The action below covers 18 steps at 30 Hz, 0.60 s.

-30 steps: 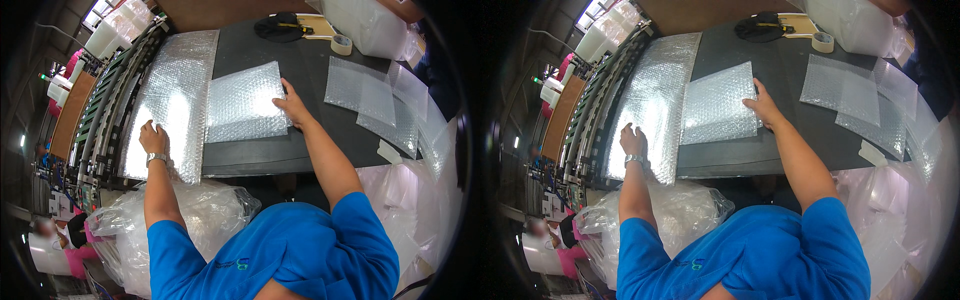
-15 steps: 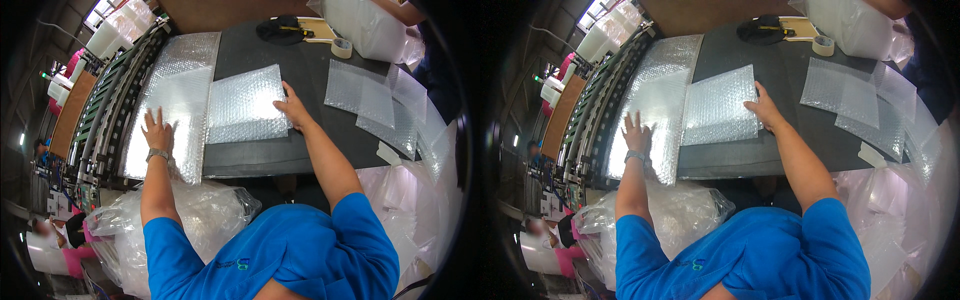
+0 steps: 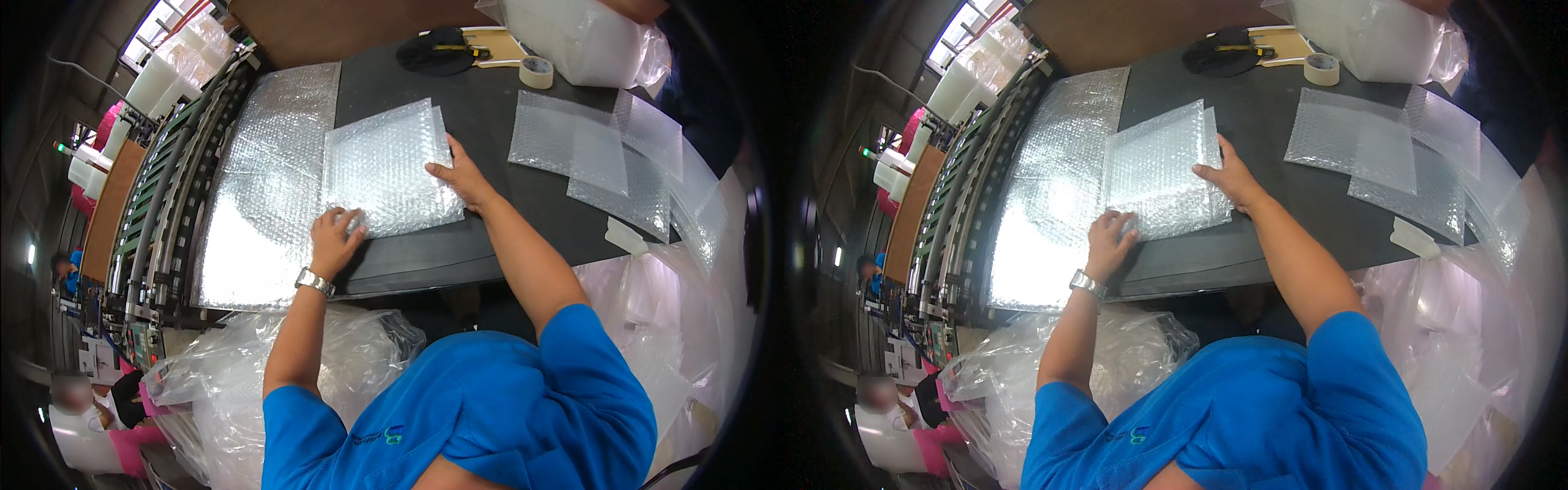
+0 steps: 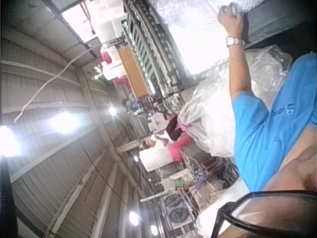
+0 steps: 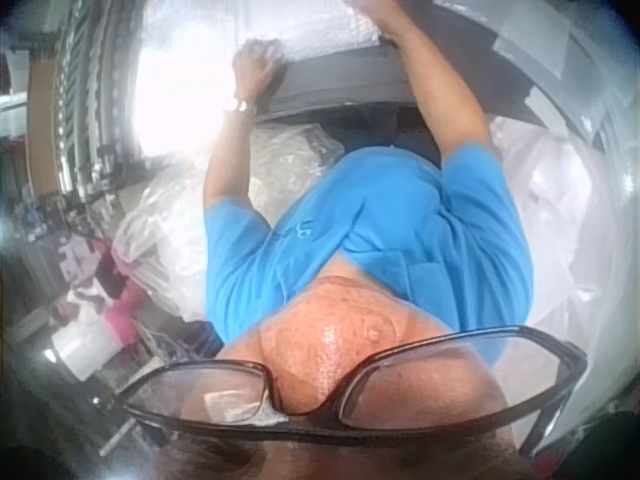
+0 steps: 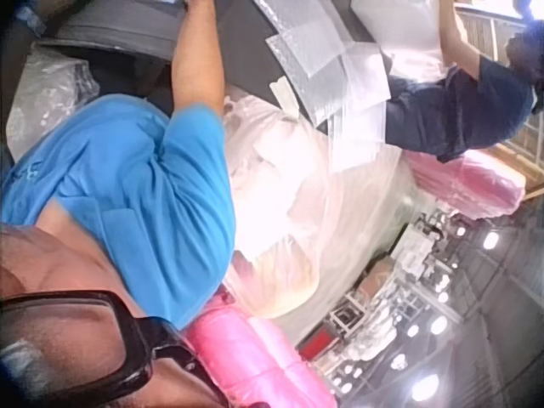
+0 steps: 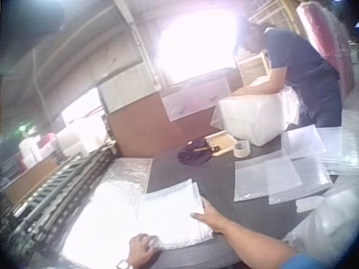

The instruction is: The person repeatedly picks up sheets of bubble wrap from a table, aligns them, and stacks them into a neat pile. The person continues this repetitive stacking process throughout the clip.

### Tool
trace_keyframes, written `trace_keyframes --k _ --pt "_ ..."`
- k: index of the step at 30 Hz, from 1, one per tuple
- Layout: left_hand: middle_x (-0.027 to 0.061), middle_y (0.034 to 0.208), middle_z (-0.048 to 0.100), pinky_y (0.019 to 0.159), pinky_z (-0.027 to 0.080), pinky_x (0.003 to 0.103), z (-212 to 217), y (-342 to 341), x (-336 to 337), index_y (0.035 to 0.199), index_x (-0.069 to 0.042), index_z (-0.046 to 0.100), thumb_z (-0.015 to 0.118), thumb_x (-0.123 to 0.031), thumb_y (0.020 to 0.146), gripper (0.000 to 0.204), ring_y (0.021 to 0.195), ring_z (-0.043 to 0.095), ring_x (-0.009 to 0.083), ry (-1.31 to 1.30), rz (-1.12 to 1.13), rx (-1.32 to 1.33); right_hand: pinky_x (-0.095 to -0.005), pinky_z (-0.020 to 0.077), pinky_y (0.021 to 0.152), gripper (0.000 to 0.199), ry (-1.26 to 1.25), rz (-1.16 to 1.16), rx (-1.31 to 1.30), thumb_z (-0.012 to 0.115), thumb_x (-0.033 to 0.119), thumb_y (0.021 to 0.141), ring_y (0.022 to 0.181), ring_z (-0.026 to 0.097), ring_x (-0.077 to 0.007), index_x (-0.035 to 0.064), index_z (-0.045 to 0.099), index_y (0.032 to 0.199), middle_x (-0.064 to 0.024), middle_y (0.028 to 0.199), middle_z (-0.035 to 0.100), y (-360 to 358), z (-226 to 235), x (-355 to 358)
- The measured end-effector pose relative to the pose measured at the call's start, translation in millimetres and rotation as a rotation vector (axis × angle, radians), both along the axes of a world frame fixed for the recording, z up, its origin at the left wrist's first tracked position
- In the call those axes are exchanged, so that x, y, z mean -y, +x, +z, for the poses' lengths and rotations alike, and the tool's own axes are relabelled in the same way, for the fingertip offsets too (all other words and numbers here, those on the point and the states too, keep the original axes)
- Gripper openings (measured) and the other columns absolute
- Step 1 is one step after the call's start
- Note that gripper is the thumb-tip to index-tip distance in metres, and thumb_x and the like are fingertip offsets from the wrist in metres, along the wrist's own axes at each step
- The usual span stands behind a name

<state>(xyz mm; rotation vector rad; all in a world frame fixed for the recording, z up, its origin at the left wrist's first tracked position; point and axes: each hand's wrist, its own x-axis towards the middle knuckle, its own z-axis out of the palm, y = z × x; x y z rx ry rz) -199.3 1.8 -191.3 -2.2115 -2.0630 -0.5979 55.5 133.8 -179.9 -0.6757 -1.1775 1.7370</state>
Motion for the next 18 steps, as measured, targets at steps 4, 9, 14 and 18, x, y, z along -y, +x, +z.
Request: trace_keyframes --k 4,9,14,18 --pt "0.0177 0.113 0.046 0.093 0.029 0.043 11.1 21.1 0.3 0.117 -0.006 0.049 0.064 -0.041 0.072 0.059 0.11 0.037 0.0344 0.252 0.092 0.212 -0.0303 0.0348 0.093 0.076 0.143 0.029 -0.008 0.058 -0.004 0.073 0.114 0.042 -0.0211 0.0062 0.015 0.136 -0.0166 0.127 0.039 9.6 19.2 10.6" --pt "0.0192 0.133 0.026 0.102 0.022 0.04 48.6 9.4 4.2 0.132 0.0 0.017 0.072 -0.037 0.069 0.092 0.122 0.028 0.0294 0.459 0.053 1.048 -0.0321 0.0247 0.101 0.077 0.568 0.111 0.005 0.059 -0.002 0.072 0.124 0.03 -0.0206 0.009 0.018 0.136 -0.0116 0.135 0.028 40.8 67.4 39.0" --pt "0.0114 0.12 0.043 0.094 0.032 0.034 34.7 28.0 6.3 0.124 -0.001 0.032 0.072 -0.031 0.071 0.072 0.11 0.041 0.0218 0.269 -0.125 1.426 -0.0331 0.0252 0.101 0.075 0.509 0.11 0.145 0.062 0.007 0.074 0.124 0.029 -0.0211 0.0085 0.02 0.136 -0.0113 0.134 0.028 68.2 57.8 48.3" --pt "0.0089 0.112 0.051 0.089 0.035 0.032 4.3 39.5 11.5 0.117 0.0 0.042 0.07 -0.025 0.074 0.057 0.103 0.046 0.0188 0.229 -0.067 1.363 -0.0319 0.0312 0.096 0.072 0.631 -0.031 0.23 0.064 0.017 0.077 0.115 0.038 -0.0186 0.008 0.022 0.135 -0.0118 0.128 0.036 69.5 38.8 53.4"
